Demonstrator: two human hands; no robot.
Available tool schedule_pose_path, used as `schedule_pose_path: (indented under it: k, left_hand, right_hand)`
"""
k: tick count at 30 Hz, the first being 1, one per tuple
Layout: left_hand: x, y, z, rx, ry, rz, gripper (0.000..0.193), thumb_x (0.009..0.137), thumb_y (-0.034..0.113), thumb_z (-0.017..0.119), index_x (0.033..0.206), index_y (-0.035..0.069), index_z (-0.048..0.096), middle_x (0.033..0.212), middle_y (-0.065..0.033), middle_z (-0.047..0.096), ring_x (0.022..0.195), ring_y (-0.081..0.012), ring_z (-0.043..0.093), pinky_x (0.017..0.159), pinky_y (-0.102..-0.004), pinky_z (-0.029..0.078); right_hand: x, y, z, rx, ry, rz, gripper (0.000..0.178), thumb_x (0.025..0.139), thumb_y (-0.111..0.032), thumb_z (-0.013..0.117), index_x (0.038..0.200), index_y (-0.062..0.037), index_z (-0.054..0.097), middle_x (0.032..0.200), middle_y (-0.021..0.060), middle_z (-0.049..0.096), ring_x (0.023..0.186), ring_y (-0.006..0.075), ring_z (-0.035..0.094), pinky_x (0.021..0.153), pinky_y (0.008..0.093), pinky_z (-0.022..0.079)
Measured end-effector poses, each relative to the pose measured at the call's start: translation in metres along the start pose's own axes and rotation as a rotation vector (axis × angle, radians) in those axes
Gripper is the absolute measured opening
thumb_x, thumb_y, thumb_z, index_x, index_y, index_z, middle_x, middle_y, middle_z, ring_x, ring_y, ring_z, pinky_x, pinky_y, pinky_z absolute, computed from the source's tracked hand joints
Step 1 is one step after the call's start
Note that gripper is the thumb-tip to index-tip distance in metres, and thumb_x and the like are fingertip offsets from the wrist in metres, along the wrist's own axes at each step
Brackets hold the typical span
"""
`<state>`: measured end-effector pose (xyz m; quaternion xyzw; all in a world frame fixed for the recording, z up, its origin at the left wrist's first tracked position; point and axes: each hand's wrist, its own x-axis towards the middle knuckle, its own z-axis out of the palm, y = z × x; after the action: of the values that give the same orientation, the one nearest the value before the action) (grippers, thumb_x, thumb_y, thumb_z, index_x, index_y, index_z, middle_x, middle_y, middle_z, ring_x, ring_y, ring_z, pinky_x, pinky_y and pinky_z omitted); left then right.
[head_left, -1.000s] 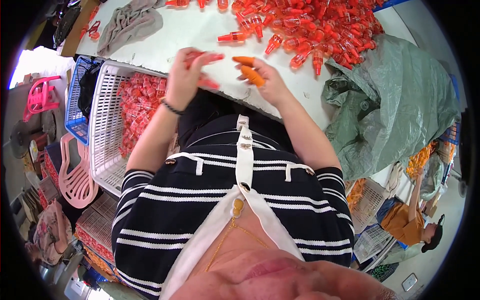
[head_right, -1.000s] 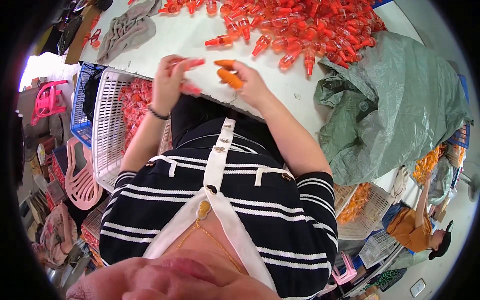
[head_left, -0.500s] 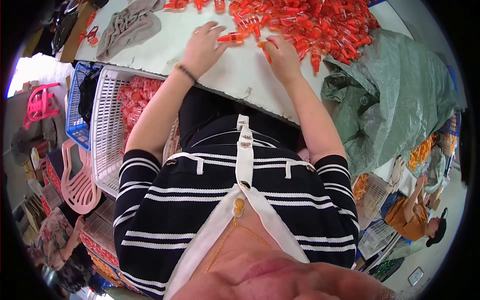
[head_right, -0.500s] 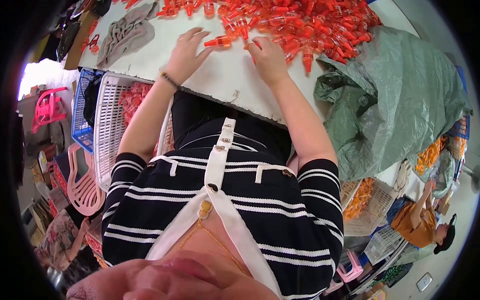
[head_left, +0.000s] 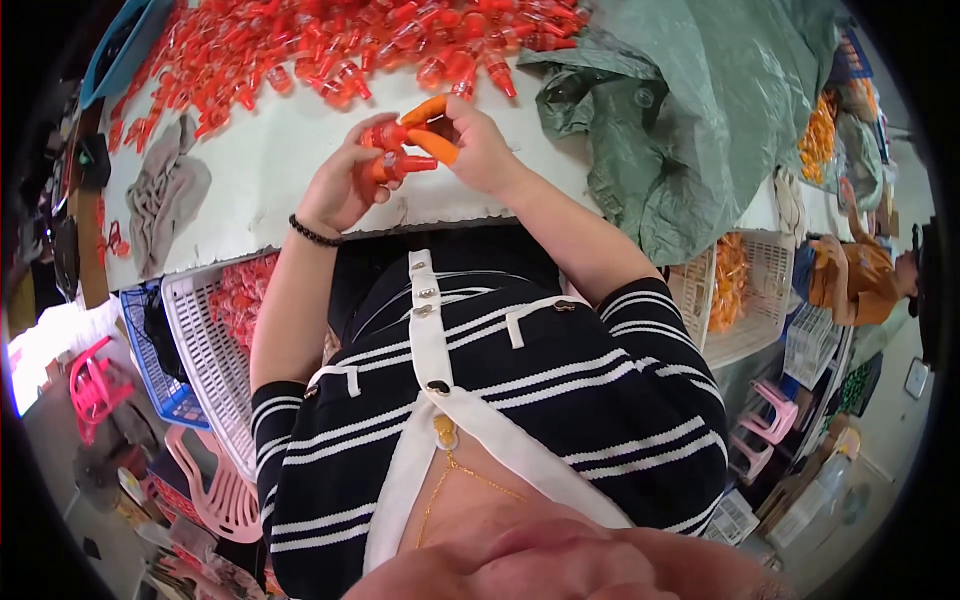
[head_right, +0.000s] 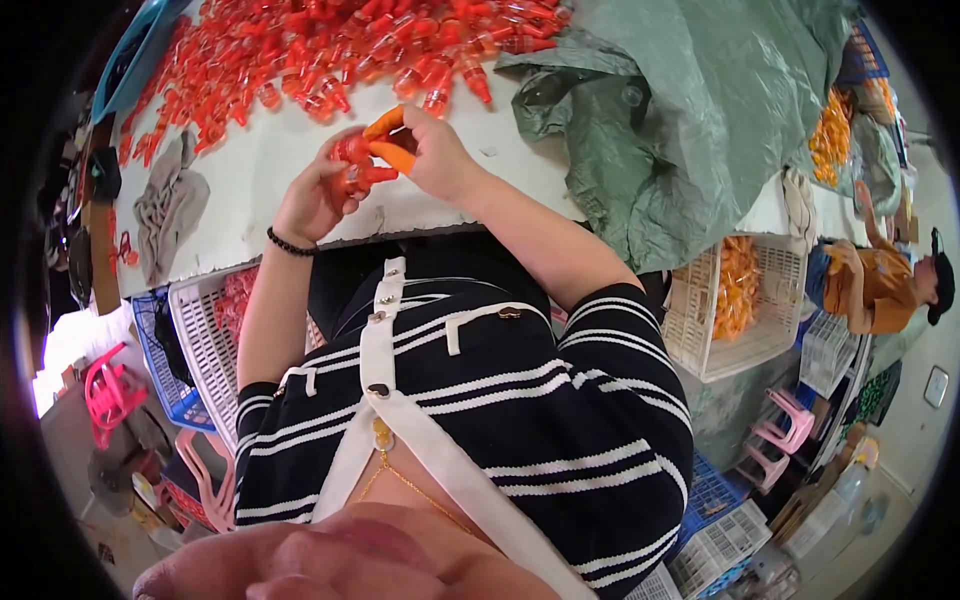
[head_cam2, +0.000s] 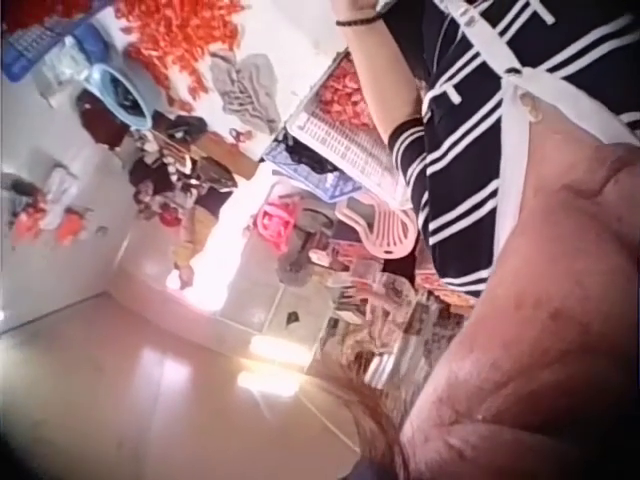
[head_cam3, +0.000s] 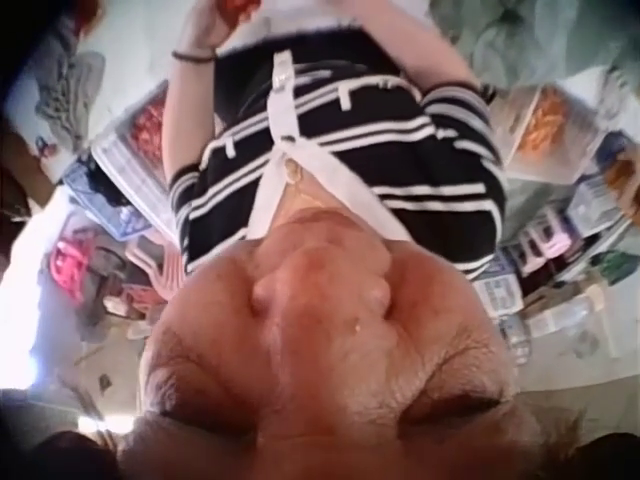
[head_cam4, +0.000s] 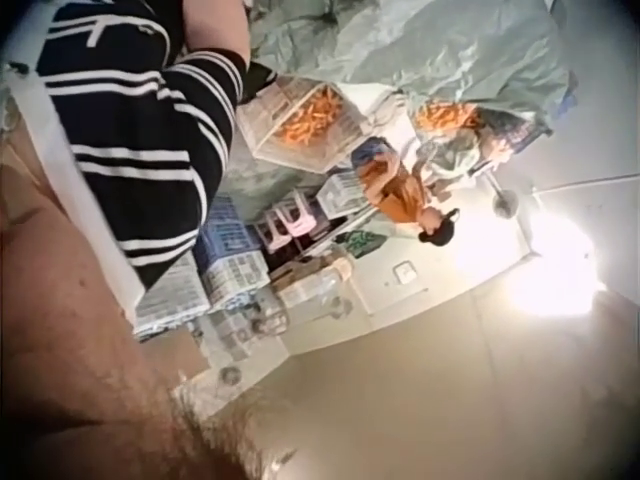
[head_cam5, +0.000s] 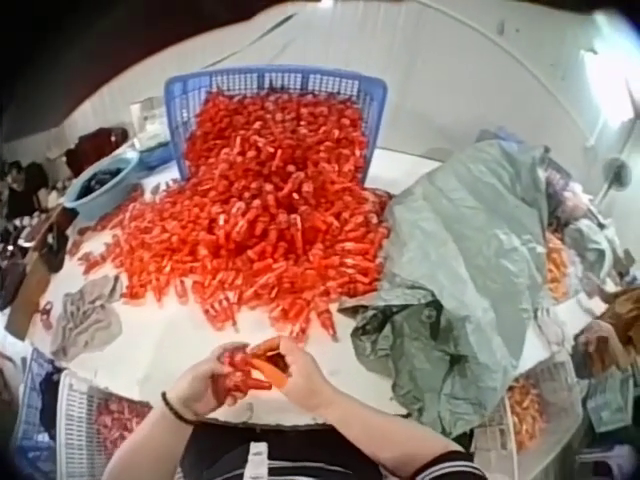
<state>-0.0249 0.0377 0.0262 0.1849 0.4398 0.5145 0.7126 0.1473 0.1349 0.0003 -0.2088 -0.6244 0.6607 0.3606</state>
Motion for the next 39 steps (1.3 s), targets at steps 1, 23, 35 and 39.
schedule_pose_path:
  k: [1, 23, 35, 39]
  left_hand:
    - [-0.002, -0.004, 0.008, -0.081, 0.020, 0.007, 0.029, 0.091, 0.022, 0.052, 0.116, 0.008, 0.047, 0.090, -0.0058, 0.063, 0.062, -0.0119, 0.053, 0.047, -0.0209, 0.038]
    - [-0.006, -0.035, -0.030, -0.165, 0.256, 0.002, 0.027, 0.095, 0.037, 0.049, 0.099, 0.011, 0.057, 0.079, -0.0022, 0.057, 0.053, -0.0114, 0.042, 0.044, -0.0224, 0.026]
    - [-0.007, -0.040, -0.022, -0.197, 0.241, -0.045, 0.029, 0.095, 0.038, 0.049, 0.099, 0.010, 0.057, 0.079, -0.0049, 0.061, 0.052, -0.0105, 0.044, 0.042, -0.0208, 0.029]
    - [-0.009, -0.038, -0.022, -0.199, 0.257, -0.016, 0.030, 0.095, 0.038, 0.049, 0.100, 0.009, 0.058, 0.078, -0.0050, 0.061, 0.052, -0.0098, 0.045, 0.042, -0.0200, 0.030]
  right_hand:
    - [-0.003, -0.001, -0.002, -0.031, -0.077, 0.040, 0.023, 0.086, -0.001, 0.063, 0.108, -0.0009, 0.057, 0.100, 0.0076, 0.063, 0.088, 0.0133, 0.062, 0.076, 0.0251, 0.050]
    - [-0.003, -0.021, -0.195, -1.302, 0.442, 0.190, 0.037, 0.078, -0.024, 0.070, 0.109, -0.0091, 0.056, 0.111, 0.0144, 0.058, 0.101, 0.0372, 0.056, 0.082, 0.0428, 0.049]
    - [-0.004, 0.009, -0.174, -1.693, 0.074, -0.083, 0.030, 0.085, -0.012, 0.058, 0.114, -0.0145, 0.054, 0.119, 0.0100, 0.054, 0.096, 0.0317, 0.059, 0.080, 0.0428, 0.049]
    - [-0.002, -0.005, -0.171, -1.626, 0.028, -0.068, 0.030, 0.085, -0.009, 0.057, 0.115, -0.0140, 0.055, 0.112, 0.0105, 0.057, 0.093, 0.0320, 0.060, 0.079, 0.0395, 0.050]
